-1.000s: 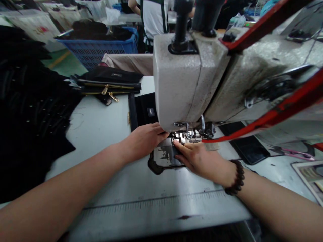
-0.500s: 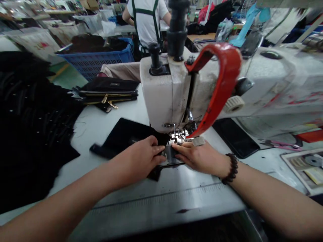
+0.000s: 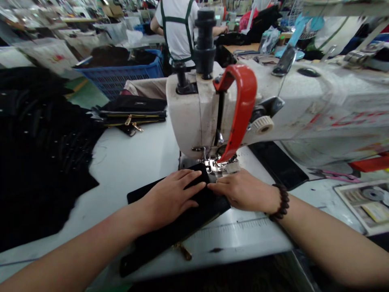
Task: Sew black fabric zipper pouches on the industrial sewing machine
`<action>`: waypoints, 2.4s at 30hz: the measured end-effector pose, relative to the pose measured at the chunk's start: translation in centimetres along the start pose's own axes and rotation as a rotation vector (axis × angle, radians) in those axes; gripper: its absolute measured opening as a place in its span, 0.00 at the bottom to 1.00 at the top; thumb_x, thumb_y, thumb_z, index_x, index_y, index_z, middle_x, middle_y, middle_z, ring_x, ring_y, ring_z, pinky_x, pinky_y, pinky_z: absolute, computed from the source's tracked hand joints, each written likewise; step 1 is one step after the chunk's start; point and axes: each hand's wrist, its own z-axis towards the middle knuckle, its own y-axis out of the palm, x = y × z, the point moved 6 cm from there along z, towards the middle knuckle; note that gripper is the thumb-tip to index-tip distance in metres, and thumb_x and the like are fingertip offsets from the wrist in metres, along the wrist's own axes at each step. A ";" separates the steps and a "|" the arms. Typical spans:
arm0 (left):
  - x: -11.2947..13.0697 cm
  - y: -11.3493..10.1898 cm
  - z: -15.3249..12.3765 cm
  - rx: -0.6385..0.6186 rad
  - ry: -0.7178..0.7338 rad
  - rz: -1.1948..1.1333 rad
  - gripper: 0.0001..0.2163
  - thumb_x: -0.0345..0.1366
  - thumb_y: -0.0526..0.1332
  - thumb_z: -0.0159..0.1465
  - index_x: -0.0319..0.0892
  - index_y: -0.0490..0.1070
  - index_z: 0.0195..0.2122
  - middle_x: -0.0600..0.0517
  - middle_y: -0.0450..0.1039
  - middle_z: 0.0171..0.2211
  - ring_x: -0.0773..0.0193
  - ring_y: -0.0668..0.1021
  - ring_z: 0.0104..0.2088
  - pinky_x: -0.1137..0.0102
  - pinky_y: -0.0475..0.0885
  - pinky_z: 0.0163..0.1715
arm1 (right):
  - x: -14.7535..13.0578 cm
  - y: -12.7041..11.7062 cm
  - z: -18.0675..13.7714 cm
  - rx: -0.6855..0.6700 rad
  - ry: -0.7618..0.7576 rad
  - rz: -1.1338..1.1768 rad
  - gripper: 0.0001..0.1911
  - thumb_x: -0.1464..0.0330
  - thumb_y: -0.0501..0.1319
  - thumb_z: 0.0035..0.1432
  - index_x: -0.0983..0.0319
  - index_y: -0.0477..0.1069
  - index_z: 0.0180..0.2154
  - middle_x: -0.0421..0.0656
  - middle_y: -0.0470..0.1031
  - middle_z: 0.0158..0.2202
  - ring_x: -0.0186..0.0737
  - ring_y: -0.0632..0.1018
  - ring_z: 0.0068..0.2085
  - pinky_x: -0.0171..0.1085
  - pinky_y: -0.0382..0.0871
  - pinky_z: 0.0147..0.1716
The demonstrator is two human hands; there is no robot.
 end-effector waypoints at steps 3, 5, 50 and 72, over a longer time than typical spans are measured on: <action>-0.4 0.1 -0.1 -0.021 0.014 0.000 0.18 0.39 0.57 0.61 0.43 0.64 0.53 0.45 0.60 0.56 0.53 0.64 0.55 0.58 0.62 0.53 | -0.3 0.3 0.1 -0.006 0.010 -0.019 0.13 0.76 0.52 0.56 0.65 0.67 0.43 0.42 0.74 0.30 0.34 0.72 0.27 0.35 0.50 0.21; -0.7 0.2 -0.2 -0.028 0.014 -0.002 0.18 0.39 0.57 0.61 0.44 0.63 0.53 0.45 0.59 0.57 0.54 0.64 0.55 0.59 0.62 0.54 | -0.5 0.5 0.1 0.004 0.015 -0.045 0.12 0.75 0.51 0.57 0.65 0.67 0.43 0.42 0.74 0.28 0.33 0.71 0.25 0.35 0.48 0.21; 5.2 -0.6 -2.0 0.290 -0.018 0.124 0.14 0.23 0.48 0.59 0.30 0.70 0.40 0.39 0.73 0.42 0.56 0.75 0.43 0.64 0.71 0.44 | -5.7 -1.6 -0.2 0.142 -0.312 -0.419 0.12 0.76 0.46 0.59 0.65 0.65 0.28 0.43 0.65 0.26 0.38 0.66 0.27 0.38 0.54 0.22; 3.7 1.5 -0.4 0.130 0.041 0.225 0.18 0.26 0.47 0.59 0.29 0.66 0.48 0.39 0.63 0.53 0.57 0.67 0.54 0.65 0.59 0.53 | -4.0 0.2 0.2 0.195 -0.207 -0.309 0.12 0.77 0.47 0.58 0.66 0.67 0.27 0.43 0.65 0.25 0.39 0.64 0.26 0.39 0.54 0.23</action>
